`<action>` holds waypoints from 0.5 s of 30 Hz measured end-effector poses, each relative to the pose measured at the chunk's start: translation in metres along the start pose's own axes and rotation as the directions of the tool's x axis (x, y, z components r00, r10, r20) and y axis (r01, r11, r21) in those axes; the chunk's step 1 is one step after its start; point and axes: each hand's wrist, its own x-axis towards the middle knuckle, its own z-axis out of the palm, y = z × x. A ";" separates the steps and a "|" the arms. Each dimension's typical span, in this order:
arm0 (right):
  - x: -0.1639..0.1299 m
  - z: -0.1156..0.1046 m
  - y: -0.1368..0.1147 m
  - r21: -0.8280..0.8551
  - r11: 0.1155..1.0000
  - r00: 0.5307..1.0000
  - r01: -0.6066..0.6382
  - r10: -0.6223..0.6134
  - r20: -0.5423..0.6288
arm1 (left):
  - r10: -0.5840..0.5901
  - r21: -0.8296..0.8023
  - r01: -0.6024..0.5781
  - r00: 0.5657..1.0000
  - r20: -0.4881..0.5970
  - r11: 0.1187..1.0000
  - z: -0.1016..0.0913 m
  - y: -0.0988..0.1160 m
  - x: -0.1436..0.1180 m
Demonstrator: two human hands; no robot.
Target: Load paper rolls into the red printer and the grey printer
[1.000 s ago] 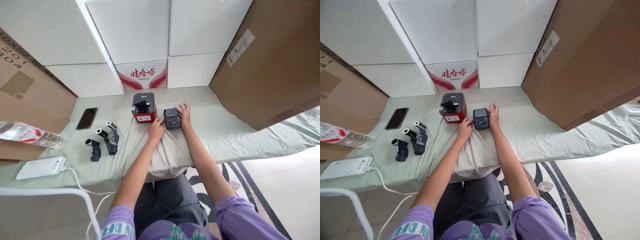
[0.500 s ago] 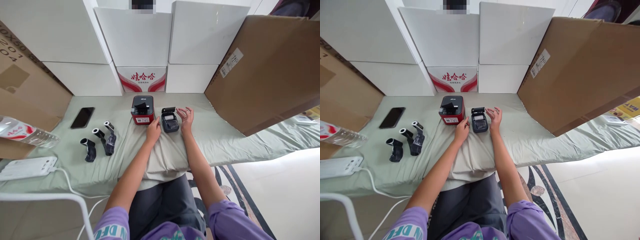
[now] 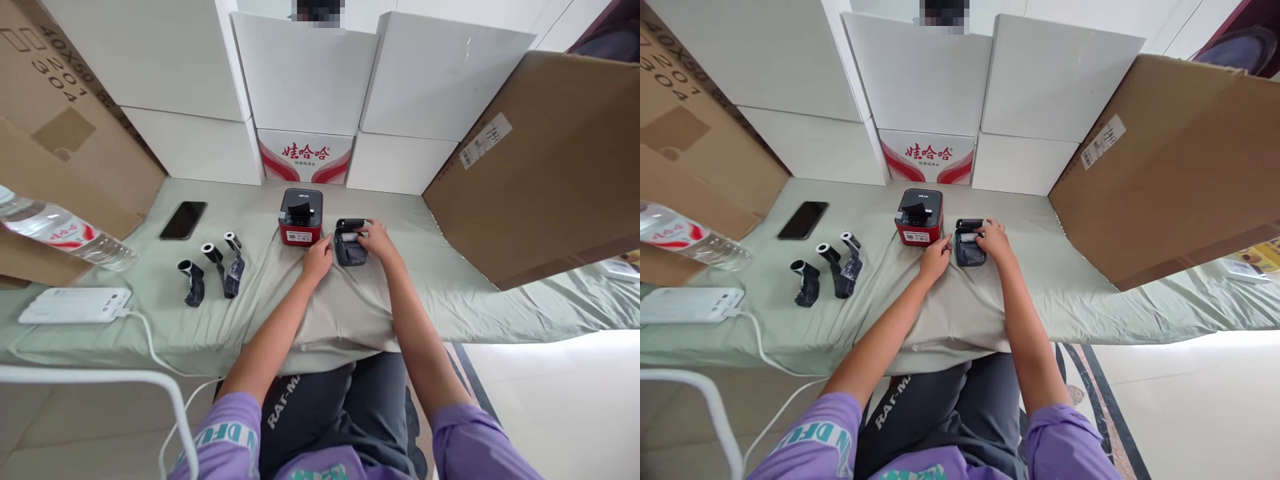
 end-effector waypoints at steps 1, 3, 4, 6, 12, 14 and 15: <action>0.006 -0.005 -0.005 -0.069 0.998 0.997 -0.002 0.007 0.073 | 0.000 0.002 0.000 1.000 0.002 1.000 0.000 0.000 0.000; 0.018 -0.013 -0.016 -0.176 0.984 0.979 0.001 0.034 0.199 | -0.001 -0.002 0.001 1.000 0.000 1.000 0.001 -0.001 0.001; 0.024 -0.016 -0.021 -0.217 0.976 0.967 0.003 0.053 0.250 | 0.000 -0.012 0.000 1.000 -0.002 1.000 0.001 -0.002 0.002; 0.033 -0.018 -0.033 -0.294 0.956 0.945 -0.003 0.099 0.313 | 0.004 -0.041 -0.004 1.000 -0.004 0.999 0.001 -0.003 0.002; 0.033 -0.020 -0.053 -0.365 0.931 0.938 -0.013 0.138 0.318 | 0.010 -0.114 -0.010 1.000 -0.001 0.993 -0.001 -0.004 0.002; 0.029 -0.026 -0.053 -0.332 0.943 0.944 0.023 0.089 0.317 | 0.007 -0.126 -0.007 1.000 -0.003 0.992 -0.001 -0.004 0.002; 0.027 -0.031 -0.053 -0.328 0.943 0.947 0.046 0.063 0.314 | 0.008 -0.131 -0.009 1.000 -0.006 0.991 -0.001 -0.004 0.002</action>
